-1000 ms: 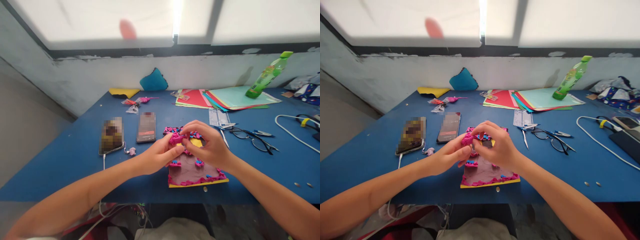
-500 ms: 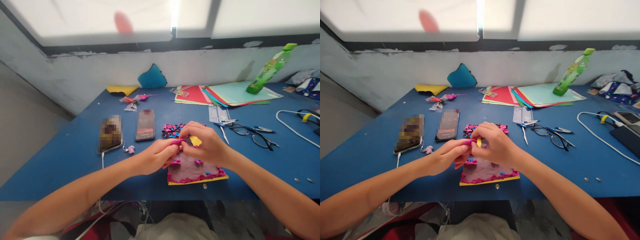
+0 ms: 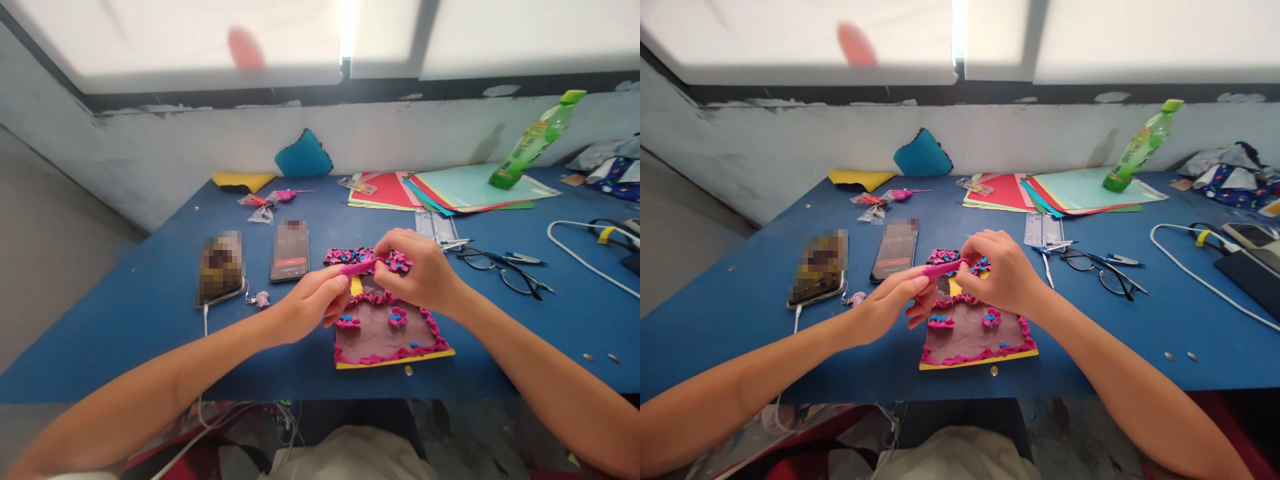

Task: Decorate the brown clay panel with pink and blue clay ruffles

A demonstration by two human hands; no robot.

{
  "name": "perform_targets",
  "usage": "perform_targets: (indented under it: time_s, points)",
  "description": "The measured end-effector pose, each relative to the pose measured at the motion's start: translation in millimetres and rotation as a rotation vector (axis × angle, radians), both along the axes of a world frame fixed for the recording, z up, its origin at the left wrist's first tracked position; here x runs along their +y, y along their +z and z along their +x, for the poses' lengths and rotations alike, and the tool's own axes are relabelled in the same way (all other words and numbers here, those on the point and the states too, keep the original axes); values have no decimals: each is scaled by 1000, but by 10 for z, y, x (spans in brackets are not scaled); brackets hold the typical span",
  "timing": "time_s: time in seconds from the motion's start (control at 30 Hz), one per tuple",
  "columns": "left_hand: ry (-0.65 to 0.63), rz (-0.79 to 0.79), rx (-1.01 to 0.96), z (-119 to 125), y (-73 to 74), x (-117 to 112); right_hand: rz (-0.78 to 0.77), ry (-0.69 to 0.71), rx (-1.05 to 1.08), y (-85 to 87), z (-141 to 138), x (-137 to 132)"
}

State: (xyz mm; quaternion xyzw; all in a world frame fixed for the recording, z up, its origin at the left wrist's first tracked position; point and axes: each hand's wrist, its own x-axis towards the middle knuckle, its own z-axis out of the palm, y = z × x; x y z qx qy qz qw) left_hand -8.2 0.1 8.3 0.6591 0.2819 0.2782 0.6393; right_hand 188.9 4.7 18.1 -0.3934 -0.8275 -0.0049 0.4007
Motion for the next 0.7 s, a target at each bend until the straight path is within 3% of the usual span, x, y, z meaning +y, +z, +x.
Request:
perform_targets:
  time_s: [0.27,0.43,0.7]
  points:
    - [4,-48,4,17,9,-13,95,136,-80,22,-129,-176]
    - [-52,-35,70,5,-1,-33,255,104,-220,-71,-185,-203]
    - [-24,62,144,-2,33,-23,307,73,-214,-55,-192,-196]
